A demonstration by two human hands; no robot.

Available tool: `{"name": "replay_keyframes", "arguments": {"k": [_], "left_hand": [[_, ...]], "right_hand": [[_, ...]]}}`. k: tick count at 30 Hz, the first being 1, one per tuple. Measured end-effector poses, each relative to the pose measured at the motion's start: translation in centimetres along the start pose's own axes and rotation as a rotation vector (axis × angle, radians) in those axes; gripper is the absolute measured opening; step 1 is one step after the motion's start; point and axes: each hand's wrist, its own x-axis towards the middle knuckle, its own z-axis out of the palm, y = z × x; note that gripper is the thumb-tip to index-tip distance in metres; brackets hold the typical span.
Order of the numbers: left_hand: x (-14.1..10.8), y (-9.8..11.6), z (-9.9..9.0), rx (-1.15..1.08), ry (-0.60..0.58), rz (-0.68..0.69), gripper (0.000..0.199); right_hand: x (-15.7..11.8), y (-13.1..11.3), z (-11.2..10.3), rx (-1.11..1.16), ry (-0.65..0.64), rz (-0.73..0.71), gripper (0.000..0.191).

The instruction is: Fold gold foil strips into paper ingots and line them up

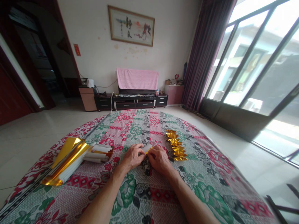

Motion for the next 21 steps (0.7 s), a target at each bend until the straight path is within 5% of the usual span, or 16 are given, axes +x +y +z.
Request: {"name": "replay_keyframes", "arguments": {"k": [21], "left_hand": [[0.2,0.3,-0.1,0.023,-0.012,-0.009,0.013]], "right_hand": [[0.4,-1.0,0.1,-0.127,0.019,0.101,0.014]]}}
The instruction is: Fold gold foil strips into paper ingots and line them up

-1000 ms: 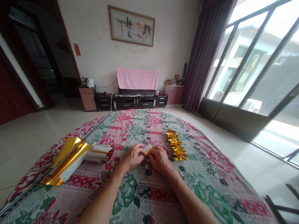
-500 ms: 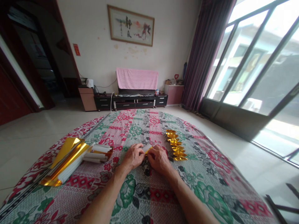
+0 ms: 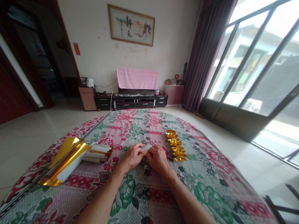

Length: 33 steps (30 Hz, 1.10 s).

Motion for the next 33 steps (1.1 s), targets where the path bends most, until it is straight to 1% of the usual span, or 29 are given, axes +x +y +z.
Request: {"name": "replay_keyframes", "arguments": {"k": [10,20,28,33], "left_hand": [[0.04,0.16,-0.05,-0.001,-0.002,-0.015,0.014],[0.08,0.27,0.06,0.021,0.031,0.01,0.015],[0.06,0.47,0.61,0.056,0.101,0.003,0.017],[0.08,0.41,0.66,0.064,0.084,-0.008,0.016]], "right_hand": [[0.05,0.29,0.45,0.043,0.023,-0.001,0.012],[0.06,0.55,0.54,0.058,0.011,0.004,0.012],[0.11,0.54,0.67,0.046,0.007,0.014,0.01],[0.15,0.69,0.6,0.067,0.002,0.016,0.009]]}}
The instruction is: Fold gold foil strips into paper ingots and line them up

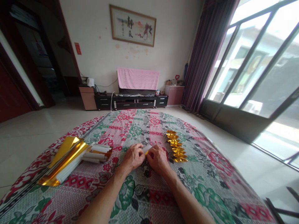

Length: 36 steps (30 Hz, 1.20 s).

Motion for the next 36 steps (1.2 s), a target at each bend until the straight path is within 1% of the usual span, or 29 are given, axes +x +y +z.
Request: {"name": "replay_keyframes", "arguments": {"k": [3,6,10,17,21,29,36], "left_hand": [[0.06,0.02,0.01,0.009,-0.016,-0.002,0.017],[0.13,0.08,0.02,0.018,-0.016,-0.007,0.017],[0.17,0.11,0.07,0.03,-0.004,-0.005,0.018],[0.19,0.08,0.39,0.04,0.013,-0.02,0.017],[0.16,0.09,0.39,0.008,0.02,-0.024,0.014],[0.15,0.1,0.2,0.019,0.014,-0.013,0.015],[0.13,0.1,0.32,0.029,0.026,0.001,0.016]], "right_hand": [[0.08,0.34,-0.14,0.06,-0.009,-0.026,0.01],[0.14,0.65,-0.34,0.144,-0.023,-0.051,0.018],[0.15,0.78,-0.5,0.198,-0.014,-0.04,0.023],[0.16,0.75,-0.36,0.207,-0.008,-0.018,0.023],[0.09,0.66,-0.54,0.179,-0.013,-0.021,0.022],[-0.15,0.75,-0.91,0.227,-0.066,-0.07,0.034],[-0.23,0.66,-0.9,0.218,-0.06,-0.074,0.033]]}}
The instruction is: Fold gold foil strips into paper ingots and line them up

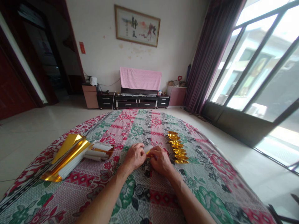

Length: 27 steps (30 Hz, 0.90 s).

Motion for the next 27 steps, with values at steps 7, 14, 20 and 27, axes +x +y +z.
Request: {"name": "replay_keyframes", "arguments": {"k": [7,14,20,27], "left_hand": [[-0.2,-0.3,0.5,0.025,0.057,0.024,0.013],[-0.2,-0.4,0.5,0.007,0.033,0.014,0.012],[-0.1,-0.4,0.3,-0.006,0.003,-0.005,0.013],[0.1,-0.4,-1.1,-0.084,-0.1,-0.056,0.016]], "right_hand": [[-0.1,0.0,0.2,0.013,0.036,0.0,0.028],[-0.1,0.2,0.7,-0.027,0.062,0.01,0.016],[0.2,0.5,1.0,-0.086,0.064,0.042,0.009],[0.3,0.1,1.0,-0.128,0.05,0.069,0.011]]}}
